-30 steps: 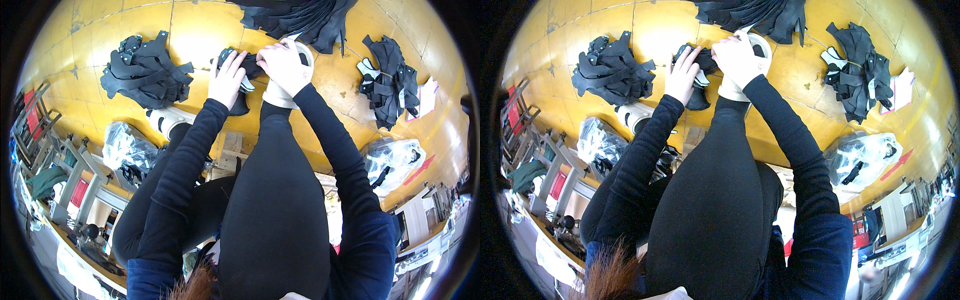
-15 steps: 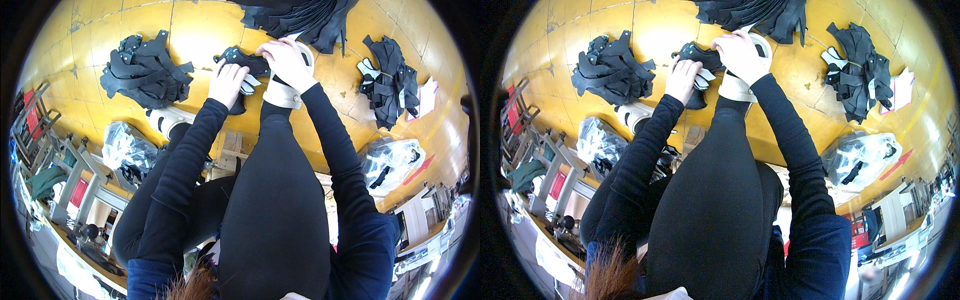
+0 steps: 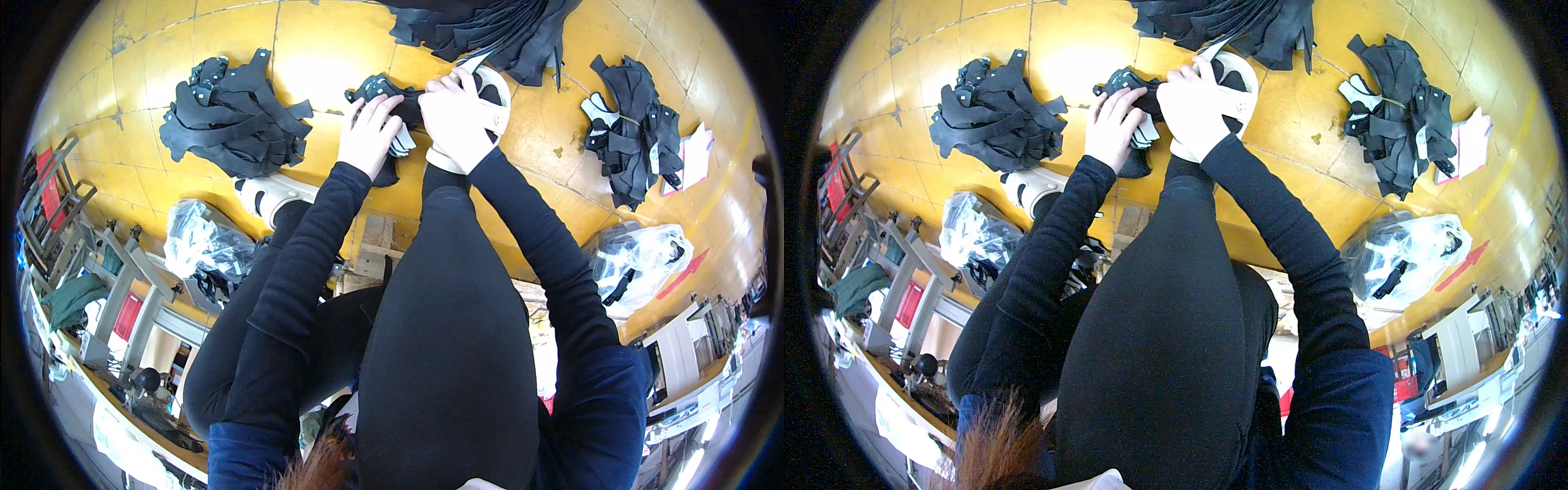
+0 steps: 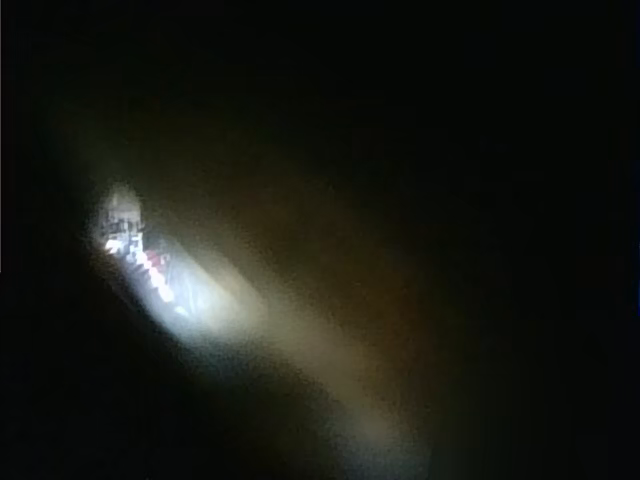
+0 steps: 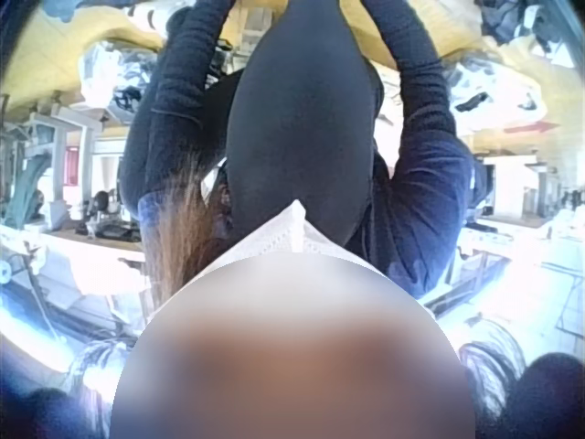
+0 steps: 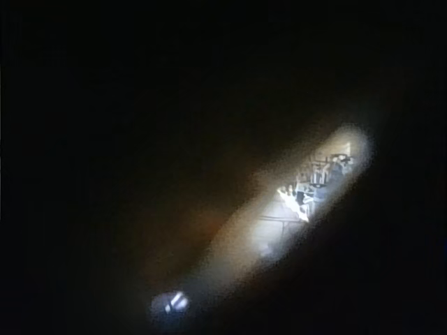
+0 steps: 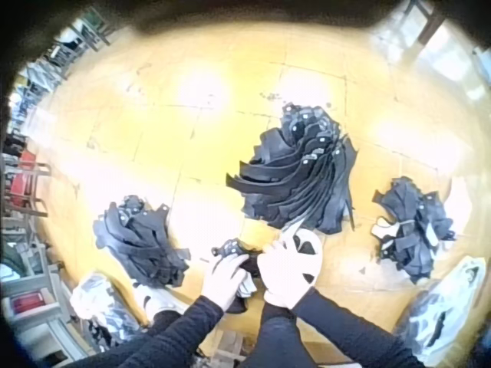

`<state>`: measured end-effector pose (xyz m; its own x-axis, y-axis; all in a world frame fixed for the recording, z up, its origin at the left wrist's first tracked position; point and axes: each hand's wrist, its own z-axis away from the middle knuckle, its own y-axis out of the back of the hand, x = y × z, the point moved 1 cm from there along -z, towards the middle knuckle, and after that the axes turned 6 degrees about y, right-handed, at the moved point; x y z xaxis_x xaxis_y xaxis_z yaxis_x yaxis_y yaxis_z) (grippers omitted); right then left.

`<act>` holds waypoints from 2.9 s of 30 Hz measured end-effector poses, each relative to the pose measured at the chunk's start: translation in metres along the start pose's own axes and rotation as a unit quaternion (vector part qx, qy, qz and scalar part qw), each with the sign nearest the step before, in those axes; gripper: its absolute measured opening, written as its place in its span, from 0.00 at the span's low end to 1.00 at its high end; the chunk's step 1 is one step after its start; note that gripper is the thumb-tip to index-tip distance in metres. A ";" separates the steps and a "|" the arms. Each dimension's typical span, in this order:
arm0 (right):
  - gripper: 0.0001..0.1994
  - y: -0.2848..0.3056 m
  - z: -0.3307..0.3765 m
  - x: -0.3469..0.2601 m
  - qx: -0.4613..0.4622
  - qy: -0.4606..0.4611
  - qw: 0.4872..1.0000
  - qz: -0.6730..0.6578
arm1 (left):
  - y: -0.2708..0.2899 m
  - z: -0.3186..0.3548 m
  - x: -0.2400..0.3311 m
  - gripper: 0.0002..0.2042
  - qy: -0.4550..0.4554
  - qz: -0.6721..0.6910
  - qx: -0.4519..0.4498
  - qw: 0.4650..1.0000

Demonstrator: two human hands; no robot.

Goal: The person sits on the floor and sorts through piles of black fabric parts, picking them up, inspecting them, and stacking them into separate piles. The person handles the items one by one, occasionally bundling them with a rubber band.

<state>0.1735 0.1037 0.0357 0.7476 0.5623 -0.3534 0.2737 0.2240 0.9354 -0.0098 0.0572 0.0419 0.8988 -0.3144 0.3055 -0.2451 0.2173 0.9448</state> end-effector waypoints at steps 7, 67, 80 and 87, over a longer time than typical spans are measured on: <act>0.07 -0.013 -0.008 -0.015 0.009 -0.054 0.997 0.050 | 0.004 -0.009 -0.001 0.08 -0.011 -0.018 -0.024 1.000; 0.07 -0.002 -0.021 0.039 0.018 -0.008 0.940 -0.341 | 0.009 -0.010 -0.008 0.11 -0.005 0.013 -0.083 0.996; 0.11 0.004 -0.021 0.023 -0.119 0.004 0.982 -0.147 | 0.000 0.003 -0.008 0.11 -0.020 -0.012 -0.080 0.997; 0.08 -0.007 -0.022 0.026 -0.099 0.013 0.984 -0.148 | 0.004 -0.008 -0.009 0.12 -0.037 -0.012 -0.073 0.997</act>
<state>0.1781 0.1345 0.0198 0.6364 0.4692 -0.6122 0.3522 0.5293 0.7718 -0.0159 0.0681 0.0420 0.8730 -0.3875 0.2961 -0.1634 0.3396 0.9263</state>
